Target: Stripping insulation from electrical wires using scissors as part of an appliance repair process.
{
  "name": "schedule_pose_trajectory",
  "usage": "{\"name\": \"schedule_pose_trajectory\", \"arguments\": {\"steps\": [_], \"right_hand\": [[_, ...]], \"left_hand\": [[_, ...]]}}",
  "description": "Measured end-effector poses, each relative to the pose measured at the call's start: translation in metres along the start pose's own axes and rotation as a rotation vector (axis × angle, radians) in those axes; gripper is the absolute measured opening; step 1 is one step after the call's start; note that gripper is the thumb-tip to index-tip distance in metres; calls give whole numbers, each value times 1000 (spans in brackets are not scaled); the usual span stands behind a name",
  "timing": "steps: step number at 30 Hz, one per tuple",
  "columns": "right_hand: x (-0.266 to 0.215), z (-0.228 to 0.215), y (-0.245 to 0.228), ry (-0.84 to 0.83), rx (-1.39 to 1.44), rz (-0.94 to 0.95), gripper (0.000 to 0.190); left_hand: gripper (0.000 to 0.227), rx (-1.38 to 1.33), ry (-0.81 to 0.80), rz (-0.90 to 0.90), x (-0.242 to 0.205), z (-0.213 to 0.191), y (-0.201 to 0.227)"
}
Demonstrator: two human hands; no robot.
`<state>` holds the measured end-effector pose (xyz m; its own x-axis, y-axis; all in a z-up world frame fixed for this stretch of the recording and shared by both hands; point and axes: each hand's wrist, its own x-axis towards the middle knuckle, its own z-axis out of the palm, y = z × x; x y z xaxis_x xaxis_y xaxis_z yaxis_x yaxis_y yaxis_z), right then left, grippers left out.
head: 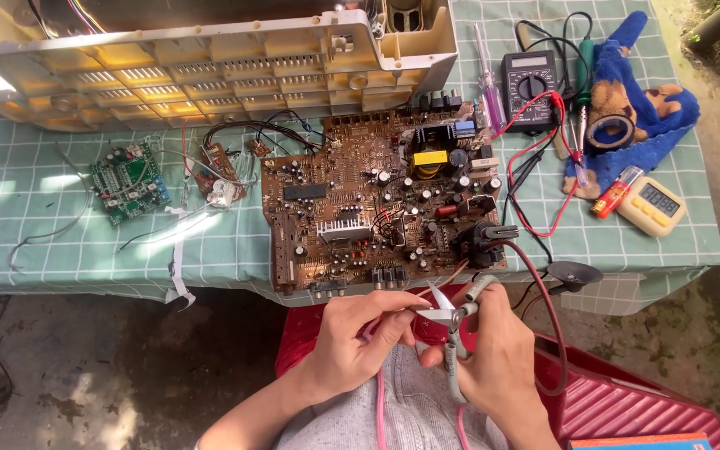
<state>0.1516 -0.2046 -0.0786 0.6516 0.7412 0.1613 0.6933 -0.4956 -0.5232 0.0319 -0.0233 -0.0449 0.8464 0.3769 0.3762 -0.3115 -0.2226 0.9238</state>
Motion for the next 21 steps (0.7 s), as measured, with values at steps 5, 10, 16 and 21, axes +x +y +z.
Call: {"name": "schedule_pose_trajectory", "arguments": {"steps": [5, 10, 16, 21], "right_hand": [[-1, 6, 5, -76, 2, 35, 92], [-2, 12, 9, -119, 42, 42, 93], [-1, 14, 10, -139, 60, 30, 89], [1, 13, 11, -170, 162, 35, 98]], "left_hand": [[22, 78, 33, -14, 10, -4, 2], [20, 157, -16, 49, 18, -9, -3], [14, 299, -125, 87, 25, -13, -2], [13, 265, -130, 113, 31, -10, 1]]}}
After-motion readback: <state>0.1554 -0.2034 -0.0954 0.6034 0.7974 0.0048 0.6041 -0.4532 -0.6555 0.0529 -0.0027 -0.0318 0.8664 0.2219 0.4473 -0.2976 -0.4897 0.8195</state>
